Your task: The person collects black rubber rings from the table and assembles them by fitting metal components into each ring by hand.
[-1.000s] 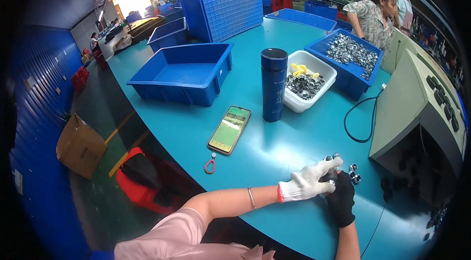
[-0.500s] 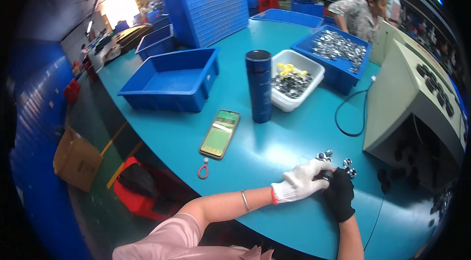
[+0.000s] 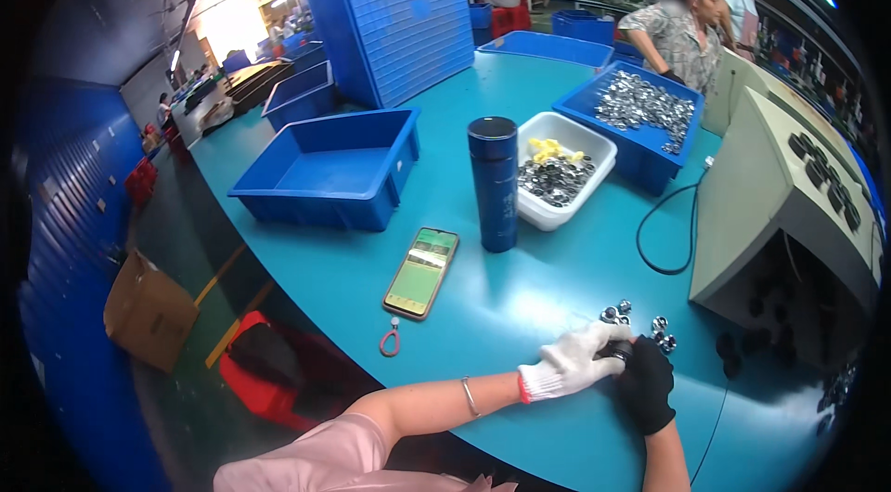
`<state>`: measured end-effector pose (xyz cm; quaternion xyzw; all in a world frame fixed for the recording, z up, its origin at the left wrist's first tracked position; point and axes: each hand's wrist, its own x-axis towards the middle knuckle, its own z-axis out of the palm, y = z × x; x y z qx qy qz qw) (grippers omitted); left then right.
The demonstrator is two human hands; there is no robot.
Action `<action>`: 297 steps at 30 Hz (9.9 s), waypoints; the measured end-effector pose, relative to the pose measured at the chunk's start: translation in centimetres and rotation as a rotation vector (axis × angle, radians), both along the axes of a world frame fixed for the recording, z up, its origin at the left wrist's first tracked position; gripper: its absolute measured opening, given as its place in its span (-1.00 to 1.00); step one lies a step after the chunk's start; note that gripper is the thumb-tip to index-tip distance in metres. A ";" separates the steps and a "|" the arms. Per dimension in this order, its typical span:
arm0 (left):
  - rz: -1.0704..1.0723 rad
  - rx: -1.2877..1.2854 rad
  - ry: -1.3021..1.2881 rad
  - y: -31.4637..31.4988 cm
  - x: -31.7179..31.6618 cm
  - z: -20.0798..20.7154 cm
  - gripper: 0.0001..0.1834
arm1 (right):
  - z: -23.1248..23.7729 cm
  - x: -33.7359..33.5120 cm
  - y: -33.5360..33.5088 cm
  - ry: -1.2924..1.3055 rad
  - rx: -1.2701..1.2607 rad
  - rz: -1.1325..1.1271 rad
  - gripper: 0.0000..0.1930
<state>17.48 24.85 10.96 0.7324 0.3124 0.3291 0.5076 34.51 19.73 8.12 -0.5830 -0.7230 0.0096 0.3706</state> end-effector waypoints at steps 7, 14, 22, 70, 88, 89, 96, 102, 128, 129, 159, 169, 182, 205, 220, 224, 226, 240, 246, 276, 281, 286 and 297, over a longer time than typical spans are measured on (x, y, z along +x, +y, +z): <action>-0.048 -0.106 -0.050 0.2 -0.2 -0.5 -0.60 | 1.2 -1.1 -0.2 -0.008 -0.005 0.041 -0.69; -0.060 -0.122 -0.039 0.4 0.2 -0.3 -0.54 | 2.0 -0.4 -0.2 0.039 -0.063 0.084 -0.65; -0.075 -0.240 -0.100 0.3 0.2 0.0 -0.63 | 3.2 -1.1 -0.7 -0.032 -0.180 -0.007 -0.71; 0.138 -0.056 -0.038 0.9 1.5 -2.0 -0.64 | 1.6 -1.2 0.4 0.224 -0.186 0.149 -0.64; 0.091 0.142 0.194 0.7 0.1 -0.6 -0.72 | 2.2 -2.5 -1.2 0.242 -0.141 0.095 -0.70; 0.081 0.162 0.190 1.0 0.0 -1.1 -0.72 | 2.3 -2.5 -1.3 0.250 -0.129 0.074 -0.70; 0.061 -0.013 -0.030 0.4 1.2 -1.7 -0.72 | 1.6 -1.3 -1.2 0.321 -0.094 0.167 -0.71; 0.086 0.044 -0.024 1.1 0.6 -1.9 -0.67 | 2.2 -1.4 0.0 0.289 -0.104 0.222 -0.72; 0.064 0.097 0.098 -0.1 0.8 0.1 -0.65 | 1.9 -0.4 -0.1 0.217 -0.325 0.229 -0.65; 0.069 0.098 0.099 0.0 0.7 -0.1 -0.65 | 2.3 -0.6 -0.2 0.209 -0.346 0.218 -0.66; 0.051 0.130 0.053 -1.2 0.4 1.9 -0.64 | 0.8 -0.1 0.2 0.242 -0.273 0.227 -0.65; 0.015 -0.043 -0.030 -1.1 0.8 2.8 -0.74 | 1.0 0.4 0.3 0.350 -0.269 0.260 -0.65; -0.010 -0.016 0.043 -0.5 0.6 0.9 -0.69 | 0.3 0.9 0.3 0.450 -0.315 0.281 -0.62; -0.002 0.457 0.184 -1.0 0.8 3.3 -0.89 | 0.4 0.9 0.5 0.317 -0.371 0.258 -0.58; -0.097 0.108 0.113 -0.4 0.7 2.8 -0.81 | 0.7 0.6 0.6 0.293 -0.307 0.279 -0.68; -0.121 0.024 0.071 0.1 0.8 2.3 -0.81 | 0.6 0.6 0.7 0.285 -0.311 0.285 -0.68; -0.100 0.051 0.117 -0.2 0.8 2.6 -0.82 | 0.6 0.6 0.5 0.284 -0.316 0.286 -0.68; -0.039 -0.082 0.136 0.4 0.2 1.3 -0.68 | 1.0 -0.3 0.6 0.193 -0.384 0.192 -0.59; 0.048 -0.413 -0.154 0.9 0.6 1.0 -0.59 | 1.4 -1.0 0.0 0.055 -0.139 0.120 -0.61; 0.045 0.757 0.212 0.8 -7.9 -0.4 -0.92 | 13.5 -6.7 1.2 -0.629 0.131 0.593 -0.35; -0.109 0.759 0.301 2.2 -8.3 -1.1 -0.79 | 12.0 -2.8 -1.8 -0.725 -0.221 0.437 -0.26; -0.115 0.718 0.152 4.0 -8.3 -1.8 -0.77 | 7.8 -5.1 1.1 -0.630 -0.213 0.474 -0.26; 0.007 0.798 0.282 3.3 -9.2 -1.9 -0.77 | 1.5 -4.5 -1.7 -0.460 -0.386 0.499 -0.26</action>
